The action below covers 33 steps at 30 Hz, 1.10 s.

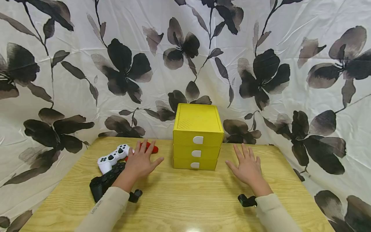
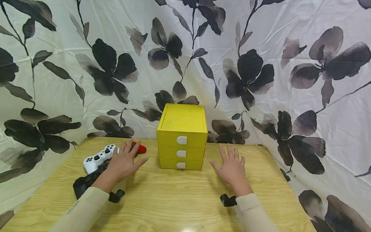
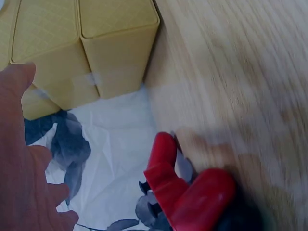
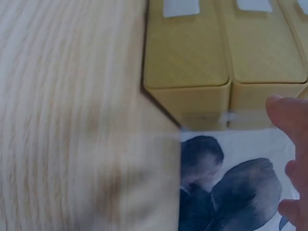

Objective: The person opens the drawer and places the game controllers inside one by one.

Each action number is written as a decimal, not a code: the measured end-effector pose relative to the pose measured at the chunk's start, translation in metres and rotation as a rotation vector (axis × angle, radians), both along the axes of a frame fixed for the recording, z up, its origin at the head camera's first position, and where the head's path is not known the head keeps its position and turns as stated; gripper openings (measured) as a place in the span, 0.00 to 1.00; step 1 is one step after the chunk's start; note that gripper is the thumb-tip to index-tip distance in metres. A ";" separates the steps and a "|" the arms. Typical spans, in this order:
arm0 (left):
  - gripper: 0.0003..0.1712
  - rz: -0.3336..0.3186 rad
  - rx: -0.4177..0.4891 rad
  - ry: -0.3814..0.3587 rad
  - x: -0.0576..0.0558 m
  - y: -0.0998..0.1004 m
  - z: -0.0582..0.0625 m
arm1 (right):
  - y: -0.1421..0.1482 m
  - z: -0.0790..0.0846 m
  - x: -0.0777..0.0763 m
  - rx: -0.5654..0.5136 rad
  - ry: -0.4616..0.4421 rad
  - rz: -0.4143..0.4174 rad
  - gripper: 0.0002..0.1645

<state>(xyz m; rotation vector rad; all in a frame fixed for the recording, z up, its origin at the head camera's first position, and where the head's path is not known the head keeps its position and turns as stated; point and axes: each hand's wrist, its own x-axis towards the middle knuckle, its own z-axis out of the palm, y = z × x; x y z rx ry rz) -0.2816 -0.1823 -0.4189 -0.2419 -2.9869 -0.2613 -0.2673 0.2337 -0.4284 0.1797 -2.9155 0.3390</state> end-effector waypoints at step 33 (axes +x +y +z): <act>0.49 -0.072 0.077 0.059 0.001 0.004 0.023 | 0.006 0.036 -0.006 -0.112 -0.020 0.059 0.50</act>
